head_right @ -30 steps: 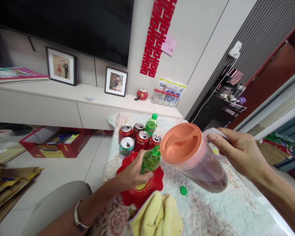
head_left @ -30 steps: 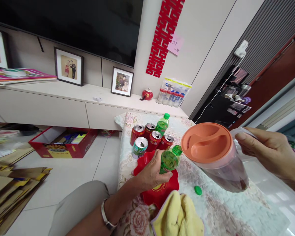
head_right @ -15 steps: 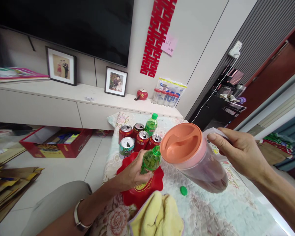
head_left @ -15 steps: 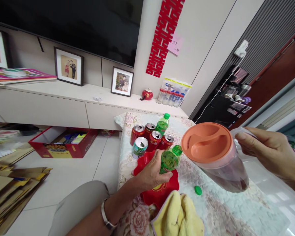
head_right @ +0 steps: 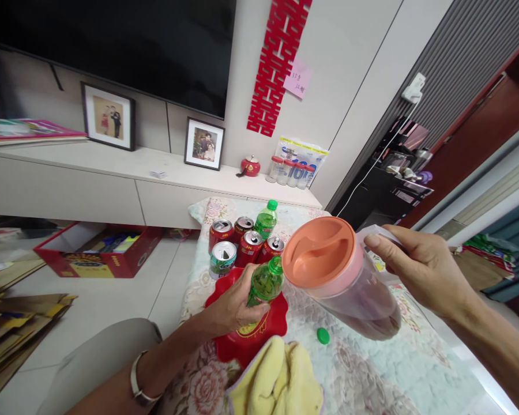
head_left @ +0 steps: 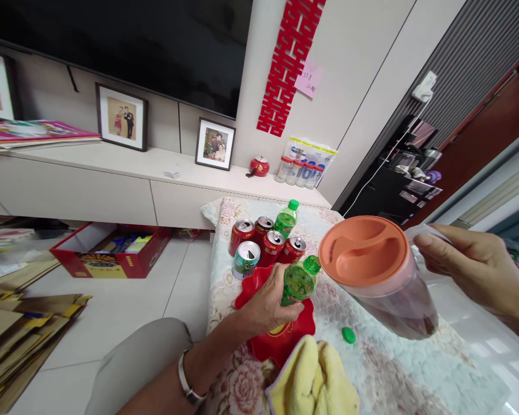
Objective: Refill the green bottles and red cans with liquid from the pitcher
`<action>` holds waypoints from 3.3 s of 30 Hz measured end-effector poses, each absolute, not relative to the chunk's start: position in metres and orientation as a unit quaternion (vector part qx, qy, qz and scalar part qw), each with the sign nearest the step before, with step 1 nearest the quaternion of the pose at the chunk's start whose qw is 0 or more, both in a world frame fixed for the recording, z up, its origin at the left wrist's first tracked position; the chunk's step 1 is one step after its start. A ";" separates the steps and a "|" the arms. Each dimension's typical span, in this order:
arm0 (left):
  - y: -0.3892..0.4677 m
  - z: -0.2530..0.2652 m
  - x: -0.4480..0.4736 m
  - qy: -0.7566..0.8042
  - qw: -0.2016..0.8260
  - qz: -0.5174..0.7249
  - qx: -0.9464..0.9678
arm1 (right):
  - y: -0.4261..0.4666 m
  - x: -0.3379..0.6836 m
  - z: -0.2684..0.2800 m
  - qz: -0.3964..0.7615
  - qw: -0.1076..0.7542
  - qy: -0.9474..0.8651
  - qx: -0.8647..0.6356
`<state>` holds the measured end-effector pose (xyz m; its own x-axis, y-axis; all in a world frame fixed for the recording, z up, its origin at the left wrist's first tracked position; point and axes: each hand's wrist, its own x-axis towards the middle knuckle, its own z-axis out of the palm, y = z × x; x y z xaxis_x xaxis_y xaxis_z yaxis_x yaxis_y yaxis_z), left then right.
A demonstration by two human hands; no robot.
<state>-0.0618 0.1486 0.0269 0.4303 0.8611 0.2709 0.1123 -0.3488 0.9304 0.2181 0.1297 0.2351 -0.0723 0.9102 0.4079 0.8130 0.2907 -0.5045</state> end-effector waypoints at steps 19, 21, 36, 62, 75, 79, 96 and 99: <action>0.148 0.028 -0.062 0.348 0.453 0.408 0.713 | 0.128 0.215 0.238 0.081 0.344 -0.732 -0.582; 0.149 0.028 -0.062 0.346 0.448 0.409 0.715 | 0.128 0.215 0.239 0.083 0.344 -0.731 -0.583; 0.150 0.026 -0.061 0.342 0.450 0.416 0.712 | 0.128 0.214 0.238 0.084 0.339 -0.729 -0.589; 0.149 0.024 -0.061 0.341 0.449 0.416 0.714 | 0.128 0.211 0.238 0.075 0.342 -0.734 -0.582; 0.149 0.024 -0.061 0.337 0.453 0.418 0.712 | 0.129 0.210 0.241 0.067 0.343 -0.747 -0.566; 0.149 0.024 -0.061 0.338 0.451 0.417 0.713 | 0.128 0.209 0.241 0.064 0.342 -0.745 -0.569; 0.151 0.022 -0.060 0.330 0.446 0.425 0.715 | 0.128 0.209 0.241 0.052 0.341 -0.742 -0.574; 0.151 0.023 -0.061 0.330 0.450 0.421 0.715 | 0.129 0.209 0.241 0.052 0.344 -0.741 -0.574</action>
<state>-0.0608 0.1508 0.0227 0.4276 0.8510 0.3049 0.0939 -0.3773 0.9213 0.2089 0.1288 0.2408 -0.1044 0.8868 0.4502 0.8154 0.3355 -0.4717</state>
